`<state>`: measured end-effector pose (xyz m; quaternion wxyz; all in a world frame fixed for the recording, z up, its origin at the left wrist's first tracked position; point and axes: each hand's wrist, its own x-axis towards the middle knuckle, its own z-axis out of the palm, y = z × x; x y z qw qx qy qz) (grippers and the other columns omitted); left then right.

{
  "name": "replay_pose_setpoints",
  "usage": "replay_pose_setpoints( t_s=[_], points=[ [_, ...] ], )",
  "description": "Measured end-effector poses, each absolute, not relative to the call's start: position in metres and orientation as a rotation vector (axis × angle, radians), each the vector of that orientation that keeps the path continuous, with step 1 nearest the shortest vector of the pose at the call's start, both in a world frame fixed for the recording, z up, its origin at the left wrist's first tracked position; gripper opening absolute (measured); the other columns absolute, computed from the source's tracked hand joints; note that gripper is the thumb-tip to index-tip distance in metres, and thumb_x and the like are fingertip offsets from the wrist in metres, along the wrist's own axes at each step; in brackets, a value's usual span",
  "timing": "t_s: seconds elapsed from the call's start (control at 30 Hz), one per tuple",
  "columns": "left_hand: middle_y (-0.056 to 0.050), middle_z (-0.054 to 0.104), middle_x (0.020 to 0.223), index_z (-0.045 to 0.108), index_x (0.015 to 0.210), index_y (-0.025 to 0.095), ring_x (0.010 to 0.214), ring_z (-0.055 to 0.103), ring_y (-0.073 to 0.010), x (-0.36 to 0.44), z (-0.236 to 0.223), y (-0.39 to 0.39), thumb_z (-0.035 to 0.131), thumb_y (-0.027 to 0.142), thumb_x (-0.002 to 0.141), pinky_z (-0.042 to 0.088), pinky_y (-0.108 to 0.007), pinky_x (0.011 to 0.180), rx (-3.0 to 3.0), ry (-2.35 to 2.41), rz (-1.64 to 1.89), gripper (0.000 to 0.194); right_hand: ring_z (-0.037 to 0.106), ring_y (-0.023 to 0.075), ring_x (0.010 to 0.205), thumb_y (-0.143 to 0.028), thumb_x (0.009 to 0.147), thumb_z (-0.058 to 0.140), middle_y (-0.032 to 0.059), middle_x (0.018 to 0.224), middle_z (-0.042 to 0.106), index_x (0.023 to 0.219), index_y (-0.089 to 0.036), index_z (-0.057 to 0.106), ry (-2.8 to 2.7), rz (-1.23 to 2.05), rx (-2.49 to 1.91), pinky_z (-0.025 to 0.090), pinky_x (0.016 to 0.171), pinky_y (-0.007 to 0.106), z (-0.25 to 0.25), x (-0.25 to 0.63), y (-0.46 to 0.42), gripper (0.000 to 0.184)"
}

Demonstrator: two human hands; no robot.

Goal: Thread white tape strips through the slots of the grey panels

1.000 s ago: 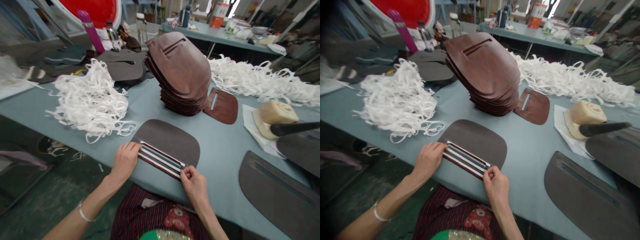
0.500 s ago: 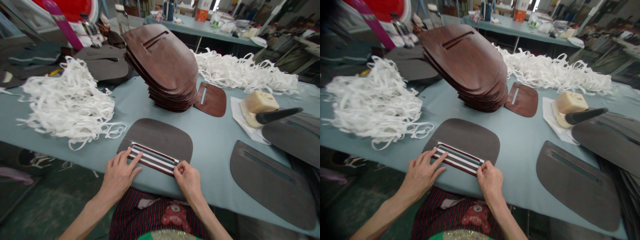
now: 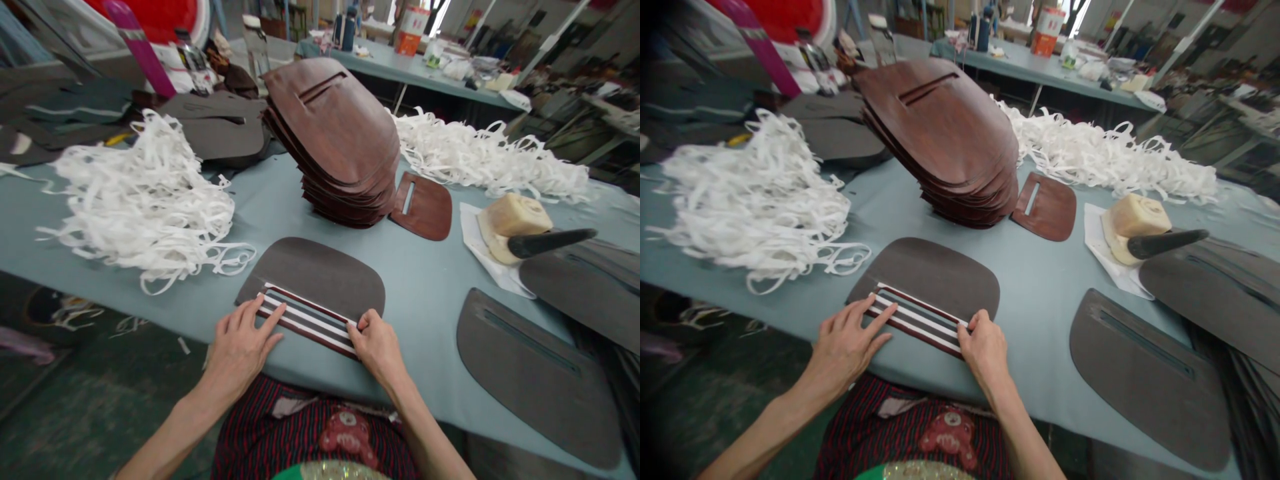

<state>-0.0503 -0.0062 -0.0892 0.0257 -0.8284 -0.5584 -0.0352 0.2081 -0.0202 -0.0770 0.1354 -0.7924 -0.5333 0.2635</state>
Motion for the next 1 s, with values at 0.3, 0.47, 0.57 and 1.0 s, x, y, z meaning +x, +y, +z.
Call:
replay_pose_setpoints(
  t_s=[0.3, 0.47, 0.57, 1.0],
  points=[
    [-0.016, 0.044, 0.139, 0.046, 0.134, 0.034, 0.123, 0.043, -0.0329, -0.05, -0.091, 0.002, 0.051, 0.033, 0.089, 0.036, -0.048, 0.092, -2.569, -1.697, -0.185, 0.045, 0.04, 0.0085, 0.029, -0.03, 0.086, 0.045, -0.0104, 0.038, 0.05, 0.076, -0.024, 0.038, -1.421, 1.167, -2.116, 0.026, 0.04, 0.018, -0.09, 0.217, -0.023, 0.014],
    [-0.012, 0.048, 0.137, 0.05, 0.13, 0.035, 0.125, 0.042, -0.0325, -0.051, -0.094, 0.019, 0.054, 0.032, 0.088, 0.034, -0.05, 0.095, -2.606, -1.654, -0.335, 0.043, 0.048, 0.0103, 0.039, -0.019, 0.084, 0.043, -0.0086, 0.043, 0.053, 0.081, -0.023, 0.043, -1.603, 1.002, -2.133, 0.031, 0.047, 0.019, -0.083, 0.215, -0.024, 0.005],
    [-0.012, 0.049, 0.136, 0.052, 0.128, 0.034, 0.123, 0.044, -0.0319, -0.052, -0.092, 0.024, 0.055, 0.034, 0.087, 0.034, -0.049, 0.095, -2.624, -1.633, -0.379, 0.041, 0.054, 0.0126, 0.051, -0.014, 0.082, 0.044, -0.0037, 0.056, 0.058, 0.09, -0.021, 0.052, -1.841, 0.759, -2.131, 0.034, 0.052, 0.021, -0.074, 0.203, -0.019, 0.013],
    [-0.009, 0.057, 0.115, 0.055, 0.114, 0.021, 0.112, 0.048, -0.0256, -0.055, -0.082, 0.039, 0.049, 0.03, 0.09, 0.036, -0.045, 0.096, -2.56, -1.937, -0.652, 0.026, 0.051, 0.0162, 0.07, -0.011, 0.083, 0.049, 0.0041, 0.079, 0.053, 0.076, -0.018, 0.056, -2.36, 0.078, -1.6, 0.039, 0.063, 0.025, -0.095, 0.14, 0.011, 0.012]
  ],
)
